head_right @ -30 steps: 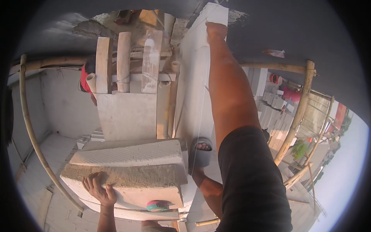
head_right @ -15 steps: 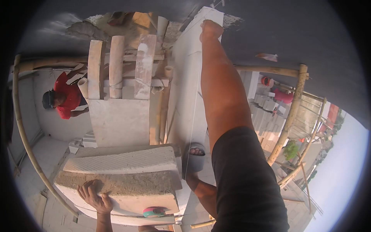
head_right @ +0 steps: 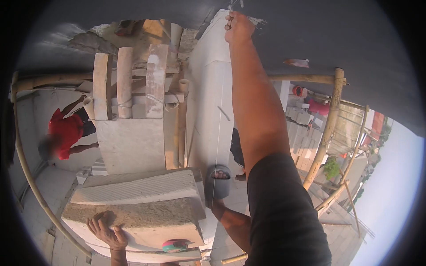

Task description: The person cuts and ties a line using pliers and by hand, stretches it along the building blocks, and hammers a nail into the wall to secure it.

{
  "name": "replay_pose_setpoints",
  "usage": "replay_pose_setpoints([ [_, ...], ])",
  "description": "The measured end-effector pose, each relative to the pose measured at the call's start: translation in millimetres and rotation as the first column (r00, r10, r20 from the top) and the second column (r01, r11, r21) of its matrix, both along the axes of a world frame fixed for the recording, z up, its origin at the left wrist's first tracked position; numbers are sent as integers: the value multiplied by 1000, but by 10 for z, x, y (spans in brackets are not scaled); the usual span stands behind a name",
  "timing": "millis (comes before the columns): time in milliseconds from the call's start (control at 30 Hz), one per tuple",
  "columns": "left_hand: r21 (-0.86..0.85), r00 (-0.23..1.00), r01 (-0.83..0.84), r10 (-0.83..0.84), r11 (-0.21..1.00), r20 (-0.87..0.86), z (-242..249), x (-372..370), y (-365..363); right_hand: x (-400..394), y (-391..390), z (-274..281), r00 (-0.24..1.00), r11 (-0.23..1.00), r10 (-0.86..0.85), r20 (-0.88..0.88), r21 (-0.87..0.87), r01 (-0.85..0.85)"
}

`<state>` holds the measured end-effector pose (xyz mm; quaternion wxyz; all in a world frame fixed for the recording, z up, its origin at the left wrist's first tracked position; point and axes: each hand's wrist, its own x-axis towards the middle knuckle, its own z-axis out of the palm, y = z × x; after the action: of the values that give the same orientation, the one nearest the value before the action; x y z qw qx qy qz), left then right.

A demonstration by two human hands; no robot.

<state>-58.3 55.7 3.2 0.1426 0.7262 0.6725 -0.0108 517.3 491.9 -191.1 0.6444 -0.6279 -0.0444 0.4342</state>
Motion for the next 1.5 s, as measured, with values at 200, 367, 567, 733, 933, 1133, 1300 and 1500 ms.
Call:
replay_pose_setpoints([
  [200,-9,1000,13,-13,1000,-10,3,-12,-2,-8,122,329,999,999,-9,52,32,7],
  [367,32,998,55,-54,998,-36,3,19,36,415,441,-16,988,991,90,128,89,-102],
  [567,13,998,51,-51,999,-38,0,-7,0,387,411,218,781,934,300,548,-1,-357],
  [733,-10,999,39,-39,999,-26,-4,-30,-16,331,549,292,992,991,81,97,101,-90],
  [933,11,997,66,-66,998,-45,-7,-26,-7,372,552,290,988,986,120,99,109,-130],
  [1133,37,996,75,-74,996,-43,-11,-11,7,353,587,354,981,972,139,134,169,-161],
  [1300,33,995,87,-85,996,-58,-18,-31,-4,262,534,457,980,981,124,159,127,-145],
  [1500,23,995,83,-82,996,-57,-23,-45,-17,220,565,574,990,992,82,114,84,-92],
])
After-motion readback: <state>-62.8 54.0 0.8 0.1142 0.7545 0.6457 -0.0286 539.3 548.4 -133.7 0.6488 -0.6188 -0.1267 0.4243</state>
